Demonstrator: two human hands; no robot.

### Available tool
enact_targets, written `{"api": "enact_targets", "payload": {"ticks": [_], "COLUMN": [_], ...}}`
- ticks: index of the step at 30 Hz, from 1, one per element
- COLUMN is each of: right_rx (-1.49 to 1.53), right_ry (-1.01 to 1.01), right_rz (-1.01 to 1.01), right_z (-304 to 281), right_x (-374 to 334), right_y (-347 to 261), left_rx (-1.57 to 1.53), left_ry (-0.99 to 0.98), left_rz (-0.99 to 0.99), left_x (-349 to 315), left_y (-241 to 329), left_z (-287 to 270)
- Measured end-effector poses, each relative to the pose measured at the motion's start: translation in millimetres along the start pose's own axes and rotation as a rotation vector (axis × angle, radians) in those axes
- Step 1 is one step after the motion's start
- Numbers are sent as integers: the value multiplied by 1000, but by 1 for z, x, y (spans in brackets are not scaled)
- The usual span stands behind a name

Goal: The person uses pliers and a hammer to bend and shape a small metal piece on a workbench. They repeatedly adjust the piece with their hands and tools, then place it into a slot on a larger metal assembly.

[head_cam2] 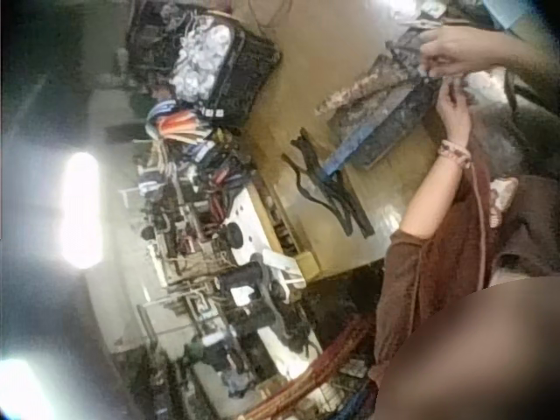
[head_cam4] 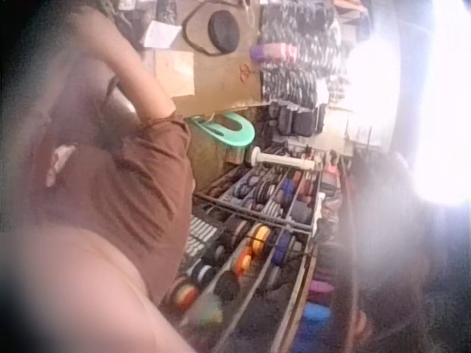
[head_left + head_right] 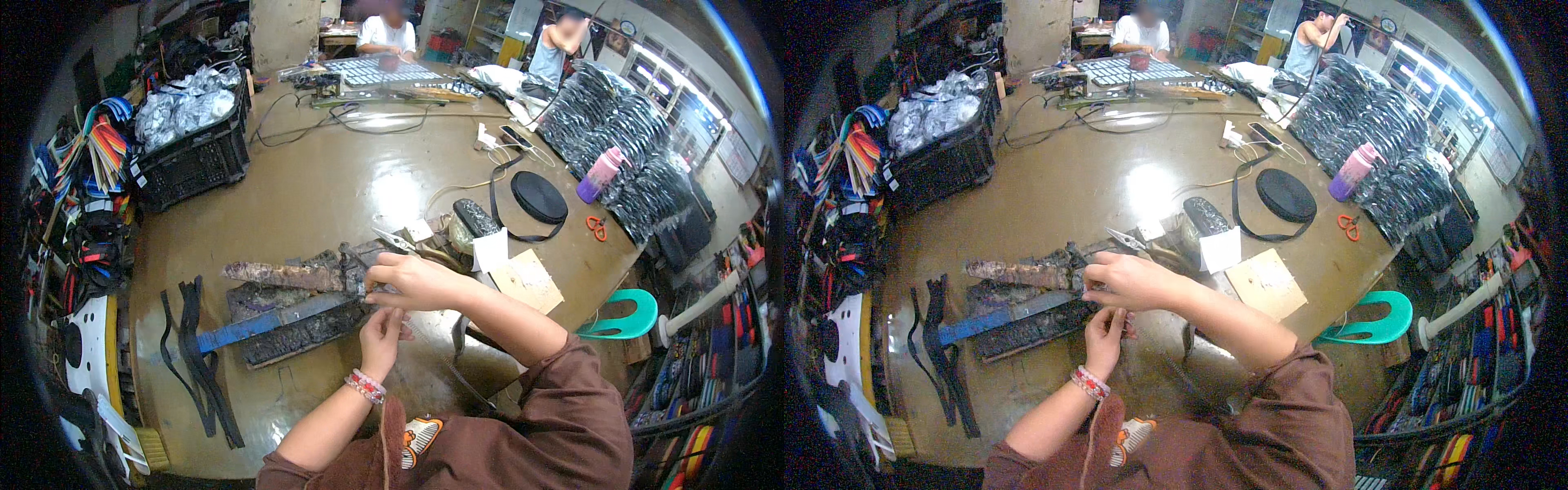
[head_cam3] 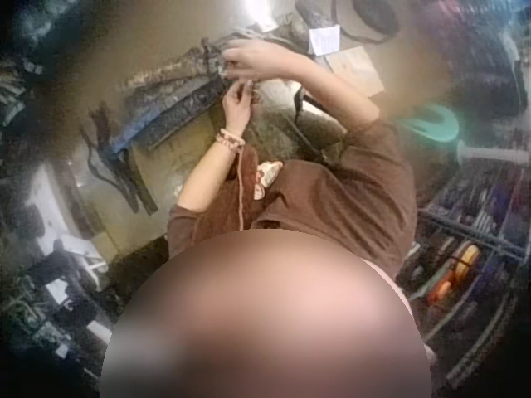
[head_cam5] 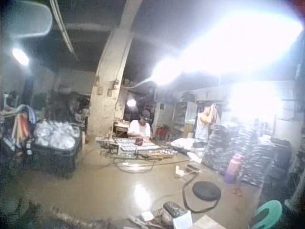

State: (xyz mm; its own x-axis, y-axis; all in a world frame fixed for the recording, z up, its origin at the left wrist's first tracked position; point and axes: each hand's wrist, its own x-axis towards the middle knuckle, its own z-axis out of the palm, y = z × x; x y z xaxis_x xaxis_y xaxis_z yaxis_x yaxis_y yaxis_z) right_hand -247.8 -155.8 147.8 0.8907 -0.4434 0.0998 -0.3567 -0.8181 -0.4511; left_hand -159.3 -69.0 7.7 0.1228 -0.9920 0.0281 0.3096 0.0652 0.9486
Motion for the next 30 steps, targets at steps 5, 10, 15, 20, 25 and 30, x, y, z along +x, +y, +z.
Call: {"api": "enact_targets", "payload": {"ticks": [5, 10, 15, 20, 25, 30], "right_rx": [23, 13, -109, 372, 534, 608], "right_ry": [-122, -259, -124, 39, 260, 344], "right_rz": [-198, -37, 9, 315, 532, 716], "right_z": [-28, -17, -7, -19, -20, -10], "right_x": [53, 117, 173, 175, 133, 75], "right_y": [-15, -22, 8, 60, 100, 122], "left_rx": [-82, -72, -61, 36, 33, -94], "left_ry": [11, -16, -12, 17, 1, -24], "left_rz": [-20, 20, 25, 32, 24, 1], "left_x": [0, 0, 0, -3, -2, 1], "left_y": [-3, -4, -1, 4, 4, 0], "left_z": [-1, -3, 0, 3, 3, 4]}}
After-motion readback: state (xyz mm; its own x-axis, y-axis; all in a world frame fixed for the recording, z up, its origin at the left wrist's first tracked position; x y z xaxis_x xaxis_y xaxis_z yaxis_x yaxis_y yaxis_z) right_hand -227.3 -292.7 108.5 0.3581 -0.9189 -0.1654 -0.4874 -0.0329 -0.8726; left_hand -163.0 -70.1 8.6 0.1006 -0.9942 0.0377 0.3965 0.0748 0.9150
